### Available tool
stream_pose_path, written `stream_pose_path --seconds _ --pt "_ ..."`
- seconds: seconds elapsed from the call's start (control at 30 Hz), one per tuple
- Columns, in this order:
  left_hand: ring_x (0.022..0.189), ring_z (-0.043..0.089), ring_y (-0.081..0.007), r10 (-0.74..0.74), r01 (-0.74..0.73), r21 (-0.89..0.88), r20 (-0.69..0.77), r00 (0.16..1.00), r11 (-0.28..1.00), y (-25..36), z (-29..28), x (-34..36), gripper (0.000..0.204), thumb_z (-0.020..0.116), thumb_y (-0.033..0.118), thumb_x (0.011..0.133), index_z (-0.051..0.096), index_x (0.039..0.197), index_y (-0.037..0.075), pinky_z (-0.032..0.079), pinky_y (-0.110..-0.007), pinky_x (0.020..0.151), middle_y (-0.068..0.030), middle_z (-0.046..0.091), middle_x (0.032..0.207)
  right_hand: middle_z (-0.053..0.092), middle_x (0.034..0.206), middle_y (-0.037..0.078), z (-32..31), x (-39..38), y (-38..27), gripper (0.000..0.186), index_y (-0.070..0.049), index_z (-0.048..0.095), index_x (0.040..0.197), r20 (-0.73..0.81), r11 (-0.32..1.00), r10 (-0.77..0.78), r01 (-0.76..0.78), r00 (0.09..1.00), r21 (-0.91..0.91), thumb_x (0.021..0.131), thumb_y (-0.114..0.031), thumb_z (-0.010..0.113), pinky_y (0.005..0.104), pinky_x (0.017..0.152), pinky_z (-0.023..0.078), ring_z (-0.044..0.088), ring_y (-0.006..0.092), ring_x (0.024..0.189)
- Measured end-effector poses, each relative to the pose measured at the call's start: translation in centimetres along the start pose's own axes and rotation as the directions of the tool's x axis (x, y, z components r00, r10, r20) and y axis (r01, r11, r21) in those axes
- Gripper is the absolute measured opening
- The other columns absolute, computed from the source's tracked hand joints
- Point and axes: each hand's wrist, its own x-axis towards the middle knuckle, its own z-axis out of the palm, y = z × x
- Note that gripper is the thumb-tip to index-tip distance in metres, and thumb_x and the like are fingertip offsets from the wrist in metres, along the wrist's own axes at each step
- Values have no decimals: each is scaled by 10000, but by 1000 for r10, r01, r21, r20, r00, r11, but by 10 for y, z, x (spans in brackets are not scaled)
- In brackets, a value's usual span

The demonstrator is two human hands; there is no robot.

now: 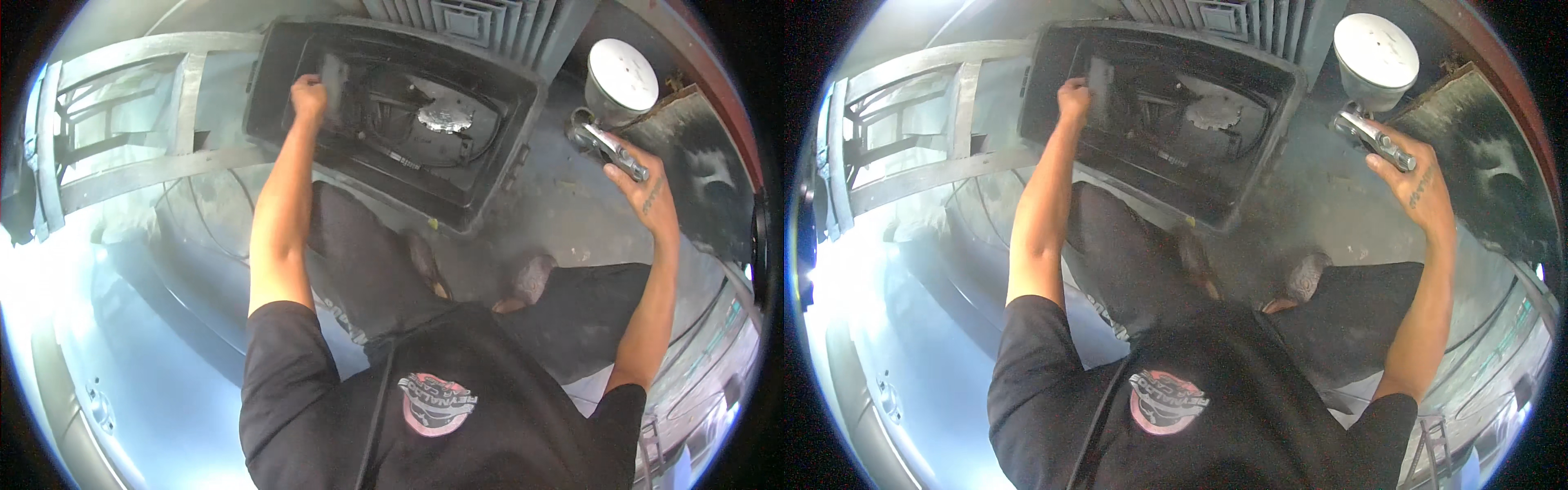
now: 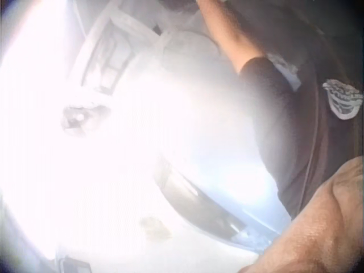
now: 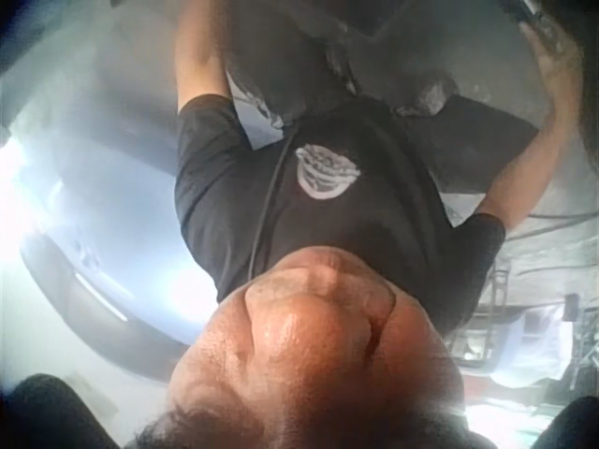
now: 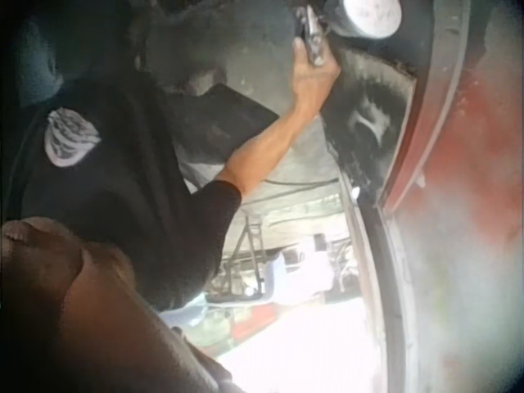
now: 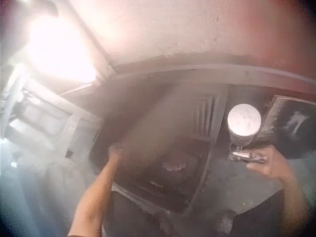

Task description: The person sits on the floor and uses a spray gun to apply paint to several small plastic car trim pieces.

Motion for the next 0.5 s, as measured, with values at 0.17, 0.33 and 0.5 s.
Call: stream_pose_path --seconds 0.17,0.33,0.5 --pt "1089 729 -345 -126 123 -29 -156 980 992 -58 -17 51 339 648 54 805 770 1120 24 529 -402 972 -231 763 1104 754 1180 152 3 -3 3 553 -48 680 1363 -5 994 108 -108 994 -1 881 -306 764 345 961 495 675 205 1020" --pt "1193 695 -323 -161 160 -93 -3 987 983 -67 20 62 401 670 59 833 747 1222 7 512 -387 1028 -234 731 1239 750 1086 107 1 -15 -6 563 -62 693 1361 -33 960 278 -278 960 22 880 -339 784 322 838 533 673 171 942" --pt "1167 673 -316 -194 194 -321 31 980 927 -110 39 96 413 721 121 878 717 1267 -17 504 -385 1013 -210 716 1241 710 993 59 12 -14 16 554 -68 698 1359 -145 960 278 -279 950 16 884 -332 807 303 737 515 610 130 805"
